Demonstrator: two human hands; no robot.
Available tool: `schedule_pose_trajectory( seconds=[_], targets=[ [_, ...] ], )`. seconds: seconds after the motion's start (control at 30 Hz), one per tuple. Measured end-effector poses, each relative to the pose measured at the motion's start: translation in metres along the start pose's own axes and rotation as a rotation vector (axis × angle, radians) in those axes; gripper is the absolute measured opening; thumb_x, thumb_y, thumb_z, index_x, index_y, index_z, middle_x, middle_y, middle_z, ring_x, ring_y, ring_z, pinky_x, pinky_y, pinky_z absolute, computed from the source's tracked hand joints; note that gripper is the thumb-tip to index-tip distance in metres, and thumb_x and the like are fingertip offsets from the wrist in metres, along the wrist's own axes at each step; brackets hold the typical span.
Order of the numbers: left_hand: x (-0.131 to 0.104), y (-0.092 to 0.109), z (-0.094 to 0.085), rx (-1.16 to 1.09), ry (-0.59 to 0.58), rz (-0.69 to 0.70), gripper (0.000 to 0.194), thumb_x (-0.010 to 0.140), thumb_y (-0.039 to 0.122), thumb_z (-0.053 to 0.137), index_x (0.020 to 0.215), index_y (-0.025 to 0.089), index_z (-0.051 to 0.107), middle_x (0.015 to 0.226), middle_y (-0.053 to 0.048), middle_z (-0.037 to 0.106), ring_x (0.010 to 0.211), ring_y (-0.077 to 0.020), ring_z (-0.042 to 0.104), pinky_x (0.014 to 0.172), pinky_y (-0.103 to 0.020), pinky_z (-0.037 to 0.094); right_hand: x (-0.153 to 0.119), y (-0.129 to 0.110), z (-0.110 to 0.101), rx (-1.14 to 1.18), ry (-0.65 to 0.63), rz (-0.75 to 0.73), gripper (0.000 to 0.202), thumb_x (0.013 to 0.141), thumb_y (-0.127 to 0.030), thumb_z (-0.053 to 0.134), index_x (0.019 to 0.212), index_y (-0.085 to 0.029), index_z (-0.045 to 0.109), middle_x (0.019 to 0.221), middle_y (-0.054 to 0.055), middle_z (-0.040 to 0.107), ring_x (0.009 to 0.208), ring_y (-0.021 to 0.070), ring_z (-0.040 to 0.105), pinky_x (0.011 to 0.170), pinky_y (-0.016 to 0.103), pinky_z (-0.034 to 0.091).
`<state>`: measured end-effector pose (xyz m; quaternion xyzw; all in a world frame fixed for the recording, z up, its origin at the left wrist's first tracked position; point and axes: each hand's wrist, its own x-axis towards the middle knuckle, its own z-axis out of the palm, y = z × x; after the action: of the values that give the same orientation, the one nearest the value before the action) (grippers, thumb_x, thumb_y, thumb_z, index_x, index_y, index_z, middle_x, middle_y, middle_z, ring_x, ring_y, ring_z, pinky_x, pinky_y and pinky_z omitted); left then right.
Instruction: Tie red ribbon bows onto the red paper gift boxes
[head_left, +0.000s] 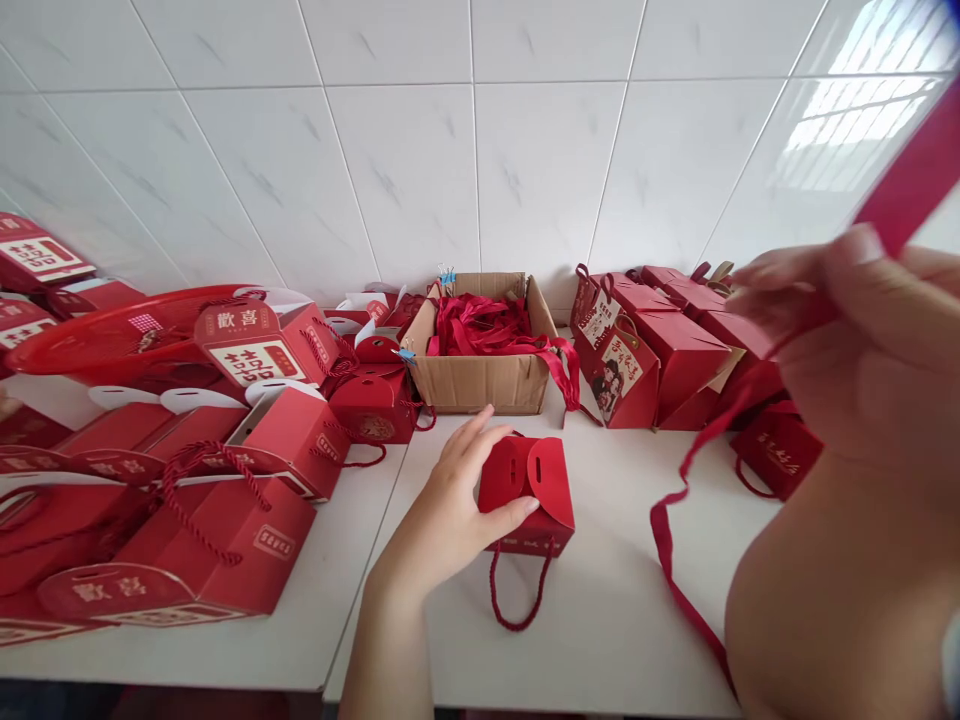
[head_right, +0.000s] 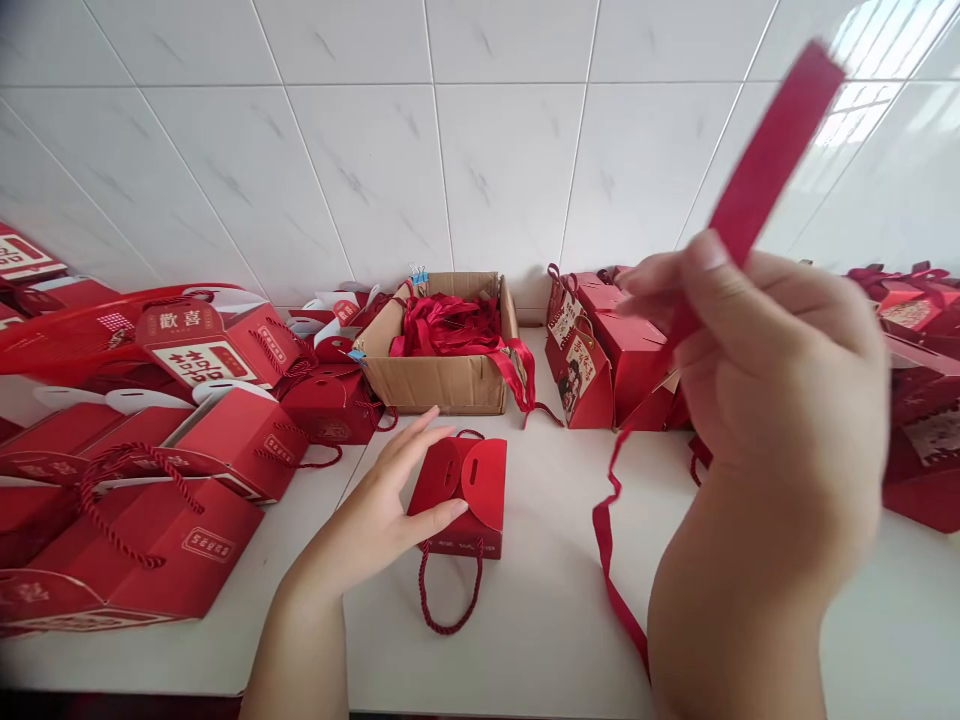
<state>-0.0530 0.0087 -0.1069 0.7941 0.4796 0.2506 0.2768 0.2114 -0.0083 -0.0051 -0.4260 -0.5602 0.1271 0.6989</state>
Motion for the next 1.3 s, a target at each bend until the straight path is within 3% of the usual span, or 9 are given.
schedule_pose_trajectory(
  seconds=[0.1,0.2,0.3,0.4,0.6,0.67,0.87,1.3],
  targets=[
    [0.002,0.003,0.002,-0.043,-0.068,0.098,0.045,0.085,0.037,0.059,0.128,0.036,0.048,0.147,0.000,0.038,0.137,-0.0226,0.035,0.113,-0.039,0.032,0.000,-0.004,0.011,0.137,-0.110,0.088,0.017,0.089,-0.019,0.058,0.085,-0.021,0.074,0.066,0.002,0.058,0.059,0.0097,0.055,0.053,0.025,0.044],
    [0.002,0.007,0.003,-0.030,-0.044,0.103,0.040,0.085,0.033,0.057,0.124,0.032,0.049,0.138,-0.002,0.046,0.130,-0.0217,0.042,0.109,-0.038,0.037,0.001,-0.005,0.015,0.150,-0.275,0.192,0.014,0.090,-0.020,0.056,0.085,-0.021,0.069,0.056,-0.002,0.052,0.047,0.0072,0.044,0.040,0.021,0.031],
    [0.001,0.007,0.003,0.015,0.006,0.070,0.036,0.086,0.030,0.054,0.122,0.030,0.049,0.132,-0.003,0.049,0.126,-0.0221,0.044,0.106,-0.039,0.039,0.001,-0.006,0.014,0.050,-0.361,0.230,0.034,0.094,-0.032,0.052,0.063,-0.018,0.055,0.049,-0.003,0.047,0.043,0.0055,0.036,0.038,0.021,0.023],
    [0.001,0.005,0.002,0.058,0.058,0.043,0.031,0.087,0.031,0.053,0.118,0.030,0.052,0.128,-0.003,0.050,0.124,-0.0230,0.044,0.104,-0.040,0.040,0.001,-0.006,0.013,-0.114,-0.478,0.249,0.045,0.094,-0.043,0.049,0.058,-0.017,0.049,0.049,-0.003,0.045,0.045,0.0053,0.034,0.042,0.022,0.025],
    [0.006,0.000,0.005,0.052,0.150,0.031,0.027,0.088,0.029,0.051,0.115,0.030,0.055,0.125,-0.004,0.050,0.125,-0.0223,0.042,0.107,-0.041,0.037,0.002,0.007,0.032,-0.424,-1.078,0.398,0.042,0.091,-0.046,0.049,0.060,-0.017,0.048,0.054,-0.003,0.039,0.048,0.0075,0.032,0.045,0.024,0.026],
    [0.007,0.000,0.006,0.048,0.176,0.024,0.026,0.088,0.027,0.051,0.113,0.029,0.056,0.126,-0.005,0.049,0.128,-0.0224,0.039,0.108,-0.041,0.035,0.000,0.015,0.043,-0.498,-1.201,0.437,0.043,0.091,-0.044,0.046,0.058,-0.017,0.044,0.053,-0.003,0.038,0.048,0.0081,0.031,0.045,0.025,0.026],
    [0.007,0.003,0.011,0.037,0.199,0.035,0.022,0.088,0.025,0.049,0.109,0.027,0.057,0.128,-0.005,0.049,0.132,-0.0219,0.036,0.110,-0.041,0.034,-0.004,0.032,0.063,-0.493,-1.271,0.459,0.040,0.091,-0.037,0.044,0.056,-0.018,0.036,0.052,-0.002,0.041,0.048,0.0092,0.035,0.046,0.025,0.030],
    [0.009,0.003,0.013,0.006,0.221,0.031,0.017,0.088,0.025,0.049,0.103,0.028,0.057,0.127,-0.005,0.049,0.131,-0.0227,0.038,0.108,-0.044,0.035,-0.007,0.040,0.066,-0.526,-1.357,0.439,0.034,0.086,-0.025,0.045,0.055,-0.018,0.036,0.052,-0.002,0.043,0.047,0.0083,0.036,0.046,0.024,0.028]
  ],
)
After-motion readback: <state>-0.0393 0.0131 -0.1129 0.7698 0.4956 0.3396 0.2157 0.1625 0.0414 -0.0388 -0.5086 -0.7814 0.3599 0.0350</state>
